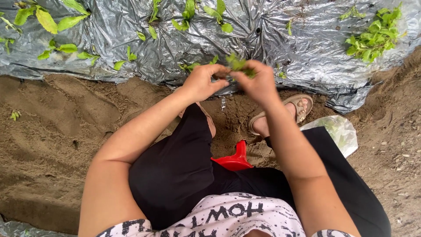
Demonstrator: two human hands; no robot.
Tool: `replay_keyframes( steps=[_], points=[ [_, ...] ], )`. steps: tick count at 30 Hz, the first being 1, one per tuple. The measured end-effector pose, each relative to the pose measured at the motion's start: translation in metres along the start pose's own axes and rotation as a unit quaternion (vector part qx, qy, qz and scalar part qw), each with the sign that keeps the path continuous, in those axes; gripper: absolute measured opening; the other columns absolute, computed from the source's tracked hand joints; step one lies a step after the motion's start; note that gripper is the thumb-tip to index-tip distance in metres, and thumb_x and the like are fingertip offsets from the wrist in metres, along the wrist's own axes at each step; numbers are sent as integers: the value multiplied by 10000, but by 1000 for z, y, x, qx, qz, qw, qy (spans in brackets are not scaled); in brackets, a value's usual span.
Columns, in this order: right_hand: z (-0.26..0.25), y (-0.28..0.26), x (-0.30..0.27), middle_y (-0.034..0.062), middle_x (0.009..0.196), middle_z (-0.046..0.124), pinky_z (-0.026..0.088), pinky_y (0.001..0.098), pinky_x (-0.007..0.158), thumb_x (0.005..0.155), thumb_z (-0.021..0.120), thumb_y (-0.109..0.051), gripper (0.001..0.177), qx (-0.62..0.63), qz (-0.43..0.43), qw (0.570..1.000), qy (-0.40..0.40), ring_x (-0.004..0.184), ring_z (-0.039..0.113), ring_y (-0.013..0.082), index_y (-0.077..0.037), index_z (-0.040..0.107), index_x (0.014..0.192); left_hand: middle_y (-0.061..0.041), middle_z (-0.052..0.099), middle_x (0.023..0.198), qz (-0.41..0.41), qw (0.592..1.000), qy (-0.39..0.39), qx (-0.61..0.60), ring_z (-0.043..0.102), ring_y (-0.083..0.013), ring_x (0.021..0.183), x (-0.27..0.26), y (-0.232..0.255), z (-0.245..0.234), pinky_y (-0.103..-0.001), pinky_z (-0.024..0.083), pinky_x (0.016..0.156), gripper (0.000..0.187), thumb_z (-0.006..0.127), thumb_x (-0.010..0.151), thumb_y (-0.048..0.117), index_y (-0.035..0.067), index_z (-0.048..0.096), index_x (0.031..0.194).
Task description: The person sits on a small red stool and plants small green seedlings into holes in a black plastic sheet laid over the soil. They use their hands to separate the seedlings, place them into the holes, and press the plastic around the base to secure them.
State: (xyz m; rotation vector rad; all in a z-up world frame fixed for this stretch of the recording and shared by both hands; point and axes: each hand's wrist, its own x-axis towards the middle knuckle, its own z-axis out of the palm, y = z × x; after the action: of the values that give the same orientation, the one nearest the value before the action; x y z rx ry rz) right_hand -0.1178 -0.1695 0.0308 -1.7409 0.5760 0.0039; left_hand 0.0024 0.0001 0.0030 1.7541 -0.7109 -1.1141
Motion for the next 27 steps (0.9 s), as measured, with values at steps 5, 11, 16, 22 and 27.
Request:
replay_keyframes(
  steps=[5, 11, 16, 22, 27],
  points=[
    [-55, -5, 52, 92, 881, 704, 511, 207, 596, 1005, 741, -140, 128, -18, 240, 971, 6, 663, 611, 125, -24, 695, 1034, -151, 653, 1321, -83, 989, -89, 83, 599, -353, 1232, -1, 9, -9, -505, 485, 1000, 676, 789, 908, 245, 116, 487, 1499],
    [-87, 49, 109, 41, 839, 740, 456, 234, 519, 952, 797, -166, 131, -77, 327, 942, 13, 570, 576, 82, -83, 721, 884, -89, 590, 1440, -166, 965, -164, 119, 522, -295, 1348, 1, 18, -12, -482, 431, 1066, 730, 740, 927, 304, 181, 406, 1564],
    [-84, 54, 132, 60, 809, 746, 389, 234, 449, 957, 803, -143, 143, -106, 353, 928, -42, 544, 568, 92, -68, 713, 874, -82, 590, 1435, -171, 962, -175, 125, 532, -292, 1333, 1, 9, -13, -470, 448, 1032, 737, 741, 922, 332, 179, 410, 1563],
    [-74, 95, 147, 117, 863, 749, 649, 288, 577, 923, 843, -140, 172, -172, 298, 939, -22, 654, 735, 161, -47, 698, 914, -73, 590, 1444, -194, 953, -191, 131, 522, -289, 1341, 2, 14, -17, -474, 451, 1026, 750, 729, 928, 323, 196, 378, 1578],
    [-61, 126, 147, 61, 859, 771, 631, 331, 637, 886, 886, -269, 220, -247, 276, 926, 72, 670, 729, 129, -127, 718, 896, -76, 614, 1425, -178, 958, -177, 135, 519, -295, 1346, -1, 2, -13, -474, 426, 1043, 757, 753, 904, 348, 187, 410, 1560]
  ],
)
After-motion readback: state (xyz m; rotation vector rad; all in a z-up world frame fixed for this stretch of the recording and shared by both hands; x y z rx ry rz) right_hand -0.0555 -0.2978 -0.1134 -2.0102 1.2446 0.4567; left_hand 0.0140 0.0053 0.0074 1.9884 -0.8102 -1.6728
